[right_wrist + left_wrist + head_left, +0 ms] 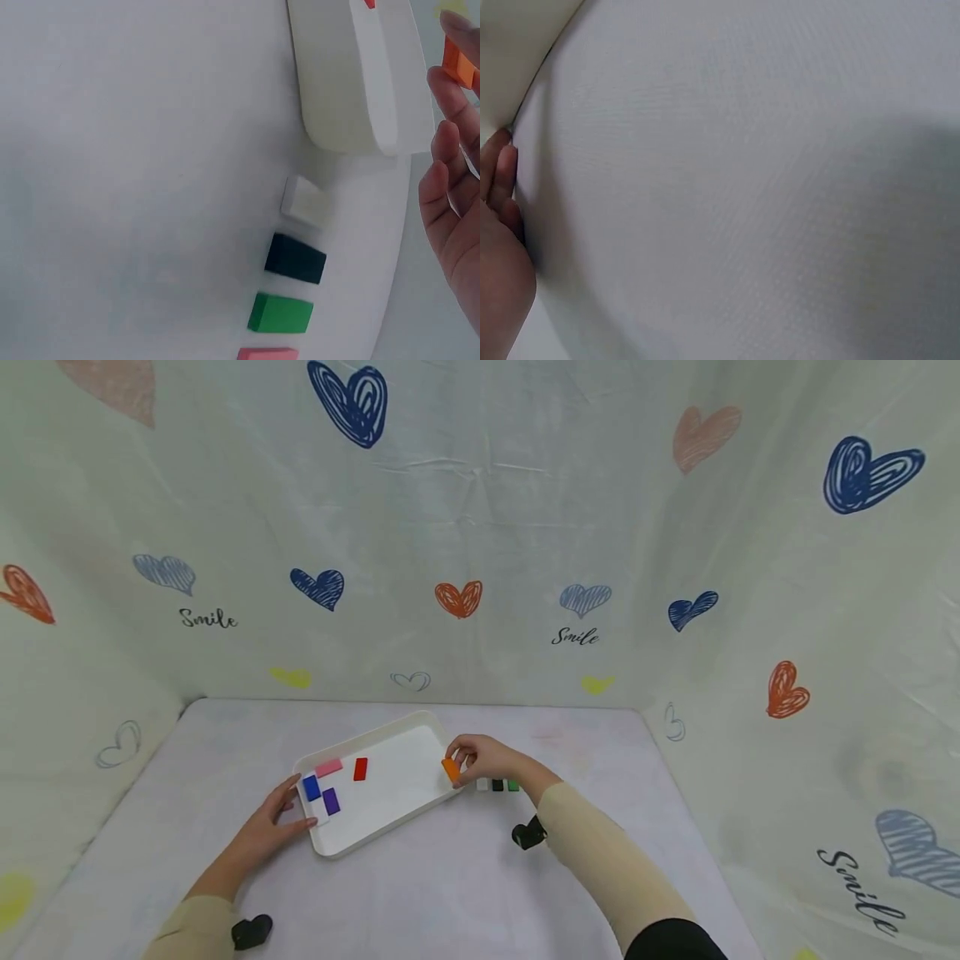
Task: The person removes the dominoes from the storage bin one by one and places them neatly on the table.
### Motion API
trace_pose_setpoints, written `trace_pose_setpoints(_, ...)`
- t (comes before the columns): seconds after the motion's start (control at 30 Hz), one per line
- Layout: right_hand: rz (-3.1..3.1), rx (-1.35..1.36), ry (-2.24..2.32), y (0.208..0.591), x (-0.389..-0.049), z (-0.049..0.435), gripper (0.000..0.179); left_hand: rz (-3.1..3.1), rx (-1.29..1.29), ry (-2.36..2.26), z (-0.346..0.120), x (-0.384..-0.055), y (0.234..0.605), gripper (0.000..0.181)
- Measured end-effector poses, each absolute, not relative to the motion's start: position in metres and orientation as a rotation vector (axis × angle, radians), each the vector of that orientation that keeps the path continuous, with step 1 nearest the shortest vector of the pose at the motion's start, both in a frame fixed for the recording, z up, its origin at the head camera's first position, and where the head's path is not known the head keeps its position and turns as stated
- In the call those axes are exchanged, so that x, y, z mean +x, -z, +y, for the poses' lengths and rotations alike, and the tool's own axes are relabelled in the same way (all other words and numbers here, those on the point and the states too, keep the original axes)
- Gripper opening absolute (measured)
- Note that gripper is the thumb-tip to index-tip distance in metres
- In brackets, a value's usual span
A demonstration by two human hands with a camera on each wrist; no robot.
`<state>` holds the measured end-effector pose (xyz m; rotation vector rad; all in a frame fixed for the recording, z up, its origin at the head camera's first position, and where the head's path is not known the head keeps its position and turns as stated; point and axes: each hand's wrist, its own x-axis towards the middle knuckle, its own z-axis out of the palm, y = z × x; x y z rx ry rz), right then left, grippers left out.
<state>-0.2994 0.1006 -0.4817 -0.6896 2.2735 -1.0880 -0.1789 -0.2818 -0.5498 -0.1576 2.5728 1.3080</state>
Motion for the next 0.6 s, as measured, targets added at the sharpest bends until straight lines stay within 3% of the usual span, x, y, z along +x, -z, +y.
trace_pose_setpoints(0.6,2.417,-0.460,1.130,0.501,-0.296,0.192,0.042,2.482,-0.244,-1.383,-0.277,-0.176,0.536,0.095)
